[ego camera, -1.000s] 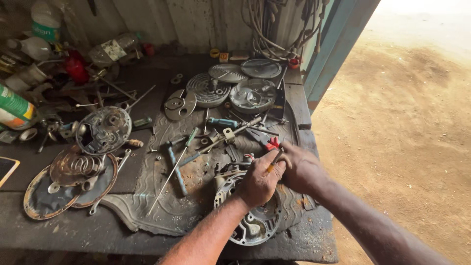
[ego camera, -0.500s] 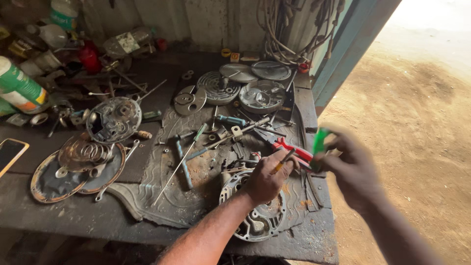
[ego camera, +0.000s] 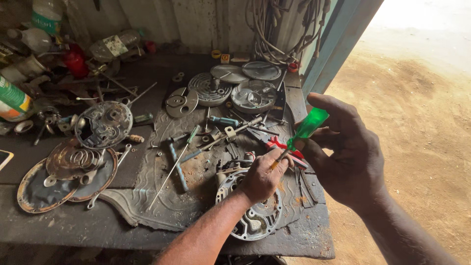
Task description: The person uses a screwdriver to scrape and clean the interior of a circular metal engine component on a workbench. They flip the part over and continue scraping, then use a hammer to tap a small metal piece into place. The person also uses a wrench to tighten a bolt on the component.
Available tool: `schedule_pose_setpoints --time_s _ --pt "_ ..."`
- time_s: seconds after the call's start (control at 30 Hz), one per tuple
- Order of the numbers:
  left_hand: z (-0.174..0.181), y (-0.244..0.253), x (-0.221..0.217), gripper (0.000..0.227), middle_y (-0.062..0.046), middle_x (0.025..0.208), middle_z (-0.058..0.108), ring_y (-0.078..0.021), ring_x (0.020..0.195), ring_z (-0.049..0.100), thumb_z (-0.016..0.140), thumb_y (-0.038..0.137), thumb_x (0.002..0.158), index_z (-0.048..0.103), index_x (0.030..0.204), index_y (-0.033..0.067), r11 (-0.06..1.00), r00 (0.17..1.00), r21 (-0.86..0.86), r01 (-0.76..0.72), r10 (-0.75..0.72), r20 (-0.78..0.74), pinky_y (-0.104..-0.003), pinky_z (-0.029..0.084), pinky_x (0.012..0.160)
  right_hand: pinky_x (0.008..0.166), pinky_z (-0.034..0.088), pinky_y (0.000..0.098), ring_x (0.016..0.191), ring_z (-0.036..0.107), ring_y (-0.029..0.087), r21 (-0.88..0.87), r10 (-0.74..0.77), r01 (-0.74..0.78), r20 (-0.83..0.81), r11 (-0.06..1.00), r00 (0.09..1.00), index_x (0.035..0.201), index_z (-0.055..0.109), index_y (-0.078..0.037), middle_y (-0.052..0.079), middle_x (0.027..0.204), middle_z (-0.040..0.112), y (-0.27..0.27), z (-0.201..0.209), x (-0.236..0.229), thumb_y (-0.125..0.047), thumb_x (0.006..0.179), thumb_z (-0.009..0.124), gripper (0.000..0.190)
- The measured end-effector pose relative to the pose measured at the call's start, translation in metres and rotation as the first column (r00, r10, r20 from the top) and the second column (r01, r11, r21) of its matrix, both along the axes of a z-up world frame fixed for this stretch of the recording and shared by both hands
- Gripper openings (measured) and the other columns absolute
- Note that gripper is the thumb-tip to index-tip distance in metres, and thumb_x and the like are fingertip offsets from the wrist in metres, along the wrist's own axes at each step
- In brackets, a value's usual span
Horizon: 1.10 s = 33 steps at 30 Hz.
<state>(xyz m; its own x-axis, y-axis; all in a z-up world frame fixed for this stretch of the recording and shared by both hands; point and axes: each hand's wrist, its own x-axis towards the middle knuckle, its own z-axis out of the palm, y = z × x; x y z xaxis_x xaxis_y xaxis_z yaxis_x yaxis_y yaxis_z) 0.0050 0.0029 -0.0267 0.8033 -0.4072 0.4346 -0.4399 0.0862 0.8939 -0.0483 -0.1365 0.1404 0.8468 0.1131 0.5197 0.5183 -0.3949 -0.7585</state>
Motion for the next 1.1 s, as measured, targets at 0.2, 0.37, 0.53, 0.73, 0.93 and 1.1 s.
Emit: schedule_pose_setpoints --time_s 0.2,0.37,0.53,0.73,0.93,1.1 --pt "-0.005 0.0 0.004 0.019 -0.012 0.096 0.066 -0.025 0.09 0.07 0.045 0.012 0.111 0.061 0.107 0.0017 0.989 0.934 0.097 -0.113 0.072 0.351 -0.035 0.056 0.08 0.078 0.063 0.0249 0.091 0.076 0.012 -0.151 -0.119 0.121 0.017 0.981 0.993 0.143 0.051 -0.008 0.007 0.104 0.073 0.0 0.005 0.001 0.004 0.085 0.078 0.064" --pt "0.0 0.0 0.001 0.018 -0.009 0.084 0.064 -0.0199 0.077 0.064 0.049 0.014 0.105 0.063 0.106 0.0033 1.0 0.999 -0.016 -0.013 0.013 -0.038 -0.035 0.053 0.072 0.077 0.062 0.0241 0.093 0.078 0.013 -0.056 -0.132 0.132 0.001 0.99 0.991 0.142 0.046 -0.007 0.008 0.107 0.074 0.005 0.003 0.003 0.004 0.086 0.078 0.065" --pt "0.0 0.002 0.0 0.018 -0.008 0.078 0.063 -0.0173 0.073 0.063 0.05 0.015 0.104 0.064 0.103 0.0042 1.0 0.997 0.021 -0.018 0.02 -0.081 -0.033 0.052 0.07 0.075 0.062 0.0237 0.091 0.077 0.014 -0.063 -0.138 0.137 -0.013 0.989 0.99 0.141 0.046 -0.005 0.009 0.102 0.073 0.004 -0.001 0.005 0.004 0.085 0.079 0.066" --pt "-0.002 0.0 0.003 0.02 -0.008 0.092 0.065 -0.0191 0.085 0.066 0.045 0.012 0.109 0.062 0.108 0.0025 1.0 0.996 -0.02 -0.007 0.009 0.089 -0.033 0.053 0.078 0.077 0.063 0.0262 0.088 0.075 0.014 0.279 0.02 0.039 -0.205 0.96 0.979 0.143 0.045 -0.004 0.009 0.099 0.071 -0.004 -0.002 0.014 0.003 0.089 0.074 0.062" --pt "-0.001 0.001 0.0 0.019 -0.01 0.088 0.063 -0.022 0.08 0.065 0.048 0.013 0.106 0.063 0.105 0.0014 0.998 0.999 0.049 -0.048 0.046 0.026 -0.034 0.053 0.073 0.085 0.062 0.0264 0.095 0.074 0.014 0.057 -0.036 0.043 -0.112 0.997 0.993 0.142 0.043 -0.002 0.012 0.102 0.069 -0.008 -0.005 0.012 0.004 0.086 0.075 0.064" --pt "0.003 0.001 0.001 0.022 -0.009 0.088 0.065 -0.0204 0.08 0.066 0.046 0.015 0.107 0.063 0.103 0.0026 1.0 1.0 0.019 -0.01 0.01 0.011 -0.034 0.053 0.075 0.076 0.063 0.0285 0.087 0.074 0.017 0.269 0.015 0.05 -0.235 0.962 0.972 0.139 0.048 -0.002 0.014 0.096 0.071 -0.008 -0.005 0.016 0.002 0.088 0.075 0.058"
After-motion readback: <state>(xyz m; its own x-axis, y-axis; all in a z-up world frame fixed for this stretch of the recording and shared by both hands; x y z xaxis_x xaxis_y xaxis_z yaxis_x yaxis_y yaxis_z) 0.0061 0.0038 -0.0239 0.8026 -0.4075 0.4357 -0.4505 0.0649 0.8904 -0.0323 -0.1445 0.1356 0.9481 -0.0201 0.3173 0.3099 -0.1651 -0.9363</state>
